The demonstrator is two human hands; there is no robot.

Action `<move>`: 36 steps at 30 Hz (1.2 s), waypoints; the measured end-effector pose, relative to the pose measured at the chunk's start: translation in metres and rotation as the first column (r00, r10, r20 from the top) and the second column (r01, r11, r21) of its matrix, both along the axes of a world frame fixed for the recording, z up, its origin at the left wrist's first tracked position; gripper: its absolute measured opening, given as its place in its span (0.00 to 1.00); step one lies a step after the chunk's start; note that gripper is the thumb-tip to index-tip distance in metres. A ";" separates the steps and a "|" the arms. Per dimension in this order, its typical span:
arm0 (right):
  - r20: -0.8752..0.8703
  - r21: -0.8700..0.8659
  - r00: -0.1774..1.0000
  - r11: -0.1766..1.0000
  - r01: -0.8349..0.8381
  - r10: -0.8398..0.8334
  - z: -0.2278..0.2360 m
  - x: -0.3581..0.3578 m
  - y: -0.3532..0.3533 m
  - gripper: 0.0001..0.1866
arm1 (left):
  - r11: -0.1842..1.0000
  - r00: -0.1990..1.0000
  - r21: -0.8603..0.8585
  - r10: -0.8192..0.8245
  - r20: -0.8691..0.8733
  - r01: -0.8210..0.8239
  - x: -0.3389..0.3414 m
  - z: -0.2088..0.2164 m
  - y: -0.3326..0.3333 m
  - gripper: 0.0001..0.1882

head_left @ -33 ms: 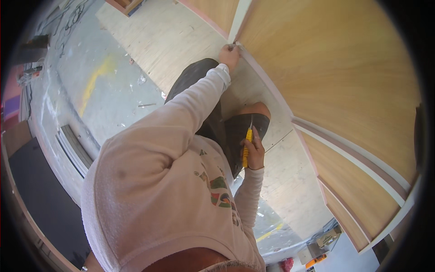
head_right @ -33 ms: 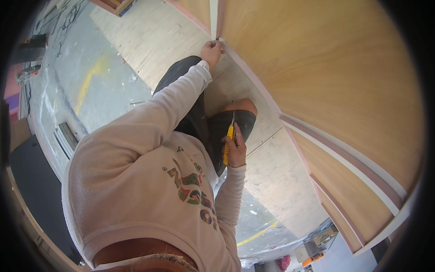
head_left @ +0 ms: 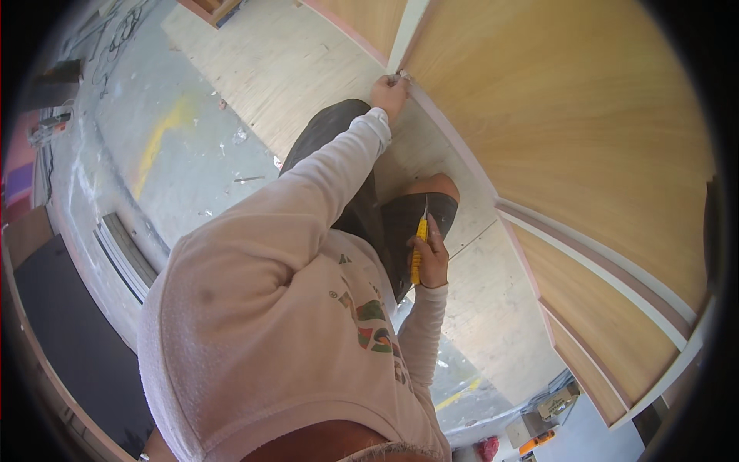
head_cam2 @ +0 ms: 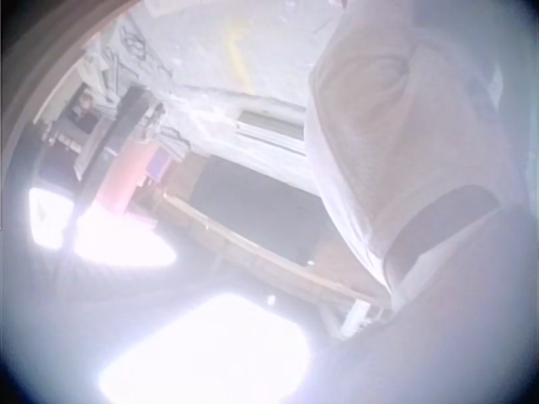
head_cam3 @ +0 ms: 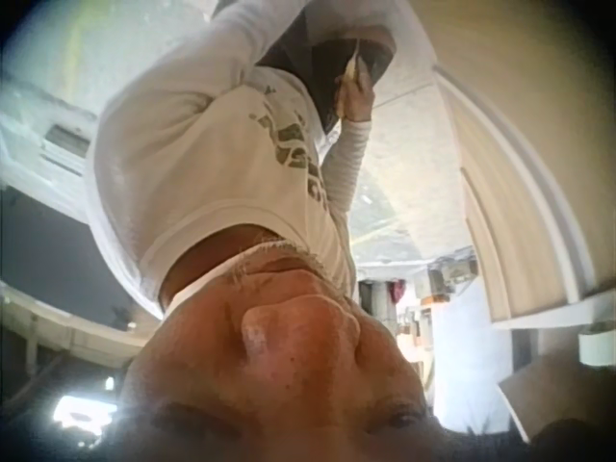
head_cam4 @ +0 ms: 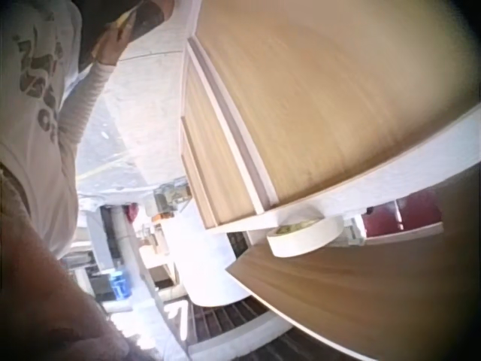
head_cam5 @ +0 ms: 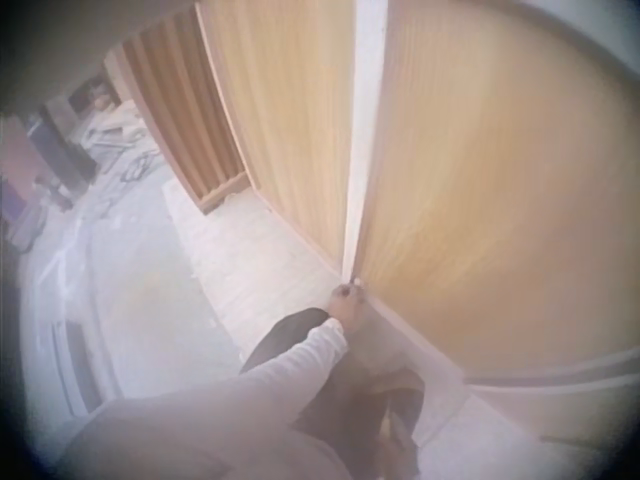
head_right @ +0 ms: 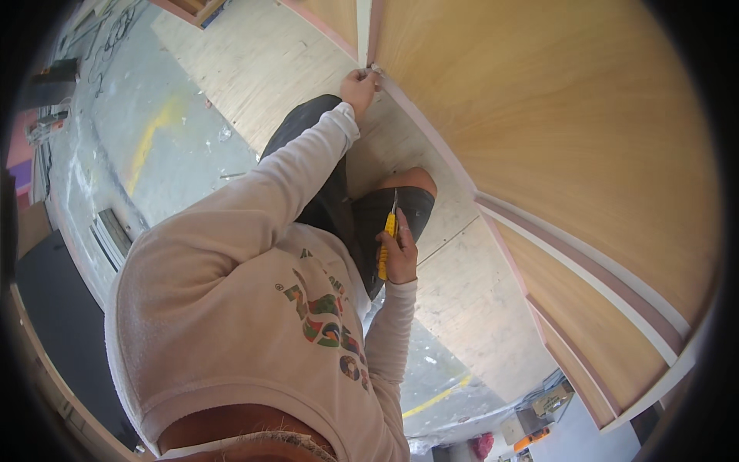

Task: Applying masking tape to the edges of wooden furniture panels and cutting it with a utility knife.

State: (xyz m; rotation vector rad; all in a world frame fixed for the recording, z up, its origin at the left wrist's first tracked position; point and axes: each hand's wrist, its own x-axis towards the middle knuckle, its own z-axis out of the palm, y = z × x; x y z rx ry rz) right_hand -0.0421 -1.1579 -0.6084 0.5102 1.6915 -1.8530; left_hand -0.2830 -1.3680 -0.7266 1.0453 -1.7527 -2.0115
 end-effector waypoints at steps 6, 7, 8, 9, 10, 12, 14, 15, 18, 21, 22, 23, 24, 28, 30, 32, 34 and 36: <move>-0.007 0.081 0.999 0.996 -0.042 0.043 0.009 -0.004 -0.019 0.29 | 0.948 0.998 0.312 -0.053 -0.037 0.062 0.001 -0.005 -0.016 0.04; -0.013 0.108 0.998 0.993 -0.055 0.056 0.010 -0.005 -0.021 0.29 | 0.936 0.998 0.348 -0.047 -0.046 0.060 0.004 -0.002 -0.014 0.03; -0.013 0.112 0.998 0.992 -0.054 0.056 0.010 -0.008 -0.025 0.29 | 0.934 0.998 0.351 -0.048 -0.045 0.061 0.007 -0.003 -0.018 0.03; -0.025 0.103 0.998 0.993 -0.048 0.051 0.011 -0.010 -0.029 0.29 | 0.911 0.999 0.411 -0.006 -0.050 0.026 0.010 -0.005 -0.024 0.03; -0.038 0.095 0.998 0.995 -0.043 0.047 0.012 -0.012 -0.033 0.29 | 0.883 0.998 0.470 0.035 -0.051 -0.007 0.012 -0.006 -0.028 0.04; -0.032 0.101 0.998 0.993 -0.059 0.063 0.014 -0.017 -0.042 0.29 | 0.911 0.998 0.412 0.000 -0.069 0.028 0.013 -0.003 -0.030 0.04; -0.024 0.110 0.997 0.991 -0.070 0.073 0.010 -0.020 -0.047 0.29 | 0.932 0.996 0.355 -0.041 -0.084 0.068 0.013 0.003 -0.028 0.04; -0.049 0.134 0.993 0.986 -0.098 0.106 0.003 -0.019 -0.047 0.29 | 0.941 0.993 0.319 -0.101 -0.065 0.117 0.012 0.007 -0.024 0.04; -0.063 0.134 0.986 0.980 -0.144 0.153 0.004 -0.023 -0.058 0.30 | 0.949 0.987 0.275 -0.157 -0.019 0.156 0.007 0.007 -0.024 0.06; -0.060 0.124 0.982 0.977 -0.172 0.180 0.008 -0.025 -0.068 0.30 | 0.943 0.993 0.312 -0.119 -0.012 0.117 0.004 -0.003 -0.027 0.06; -0.065 0.138 0.978 0.973 -0.186 0.196 0.009 -0.025 -0.070 0.30 | 0.931 0.996 0.356 -0.080 -0.025 0.084 0.003 -0.007 -0.027 0.06; -0.063 0.142 0.980 0.974 -0.178 0.189 0.008 -0.024 -0.069 0.30 | 0.929 0.996 0.359 -0.088 -0.024 0.091 0.005 -0.008 -0.027 0.06; -0.059 0.149 0.979 0.972 -0.182 0.193 0.007 -0.023 -0.068 0.30 | 0.910 0.997 0.408 -0.062 -0.043 0.074 0.007 -0.009 -0.029 0.06; -0.064 0.178 0.971 0.960 -0.215 0.230 0.001 -0.021 -0.062 0.30 | 0.899 0.989 0.415 -0.103 -0.106 0.138 0.012 -0.007 -0.030 0.05; -0.117 0.193 0.959 0.953 -0.234 0.259 0.000 -0.021 -0.062 0.30 | 0.913 0.987 0.377 -0.129 -0.096 0.156 0.009 0.002 -0.026 0.04; -0.171 0.210 0.942 0.945 -0.252 0.289 0.000 -0.019 -0.061 0.30 | 0.924 0.984 0.339 -0.154 -0.089 0.175 0.008 0.006 -0.023 0.03; -0.082 0.198 0.961 0.949 -0.244 0.264 -0.001 -0.017 -0.061 0.30 | 0.929 0.988 0.338 -0.154 -0.028 0.154 0.006 0.005 -0.024 0.03; -0.074 0.200 0.962 0.949 -0.245 0.263 0.000 -0.016 -0.061 0.30 | 0.931 0.993 0.345 -0.116 -0.032 0.120 0.004 0.000 -0.025 0.05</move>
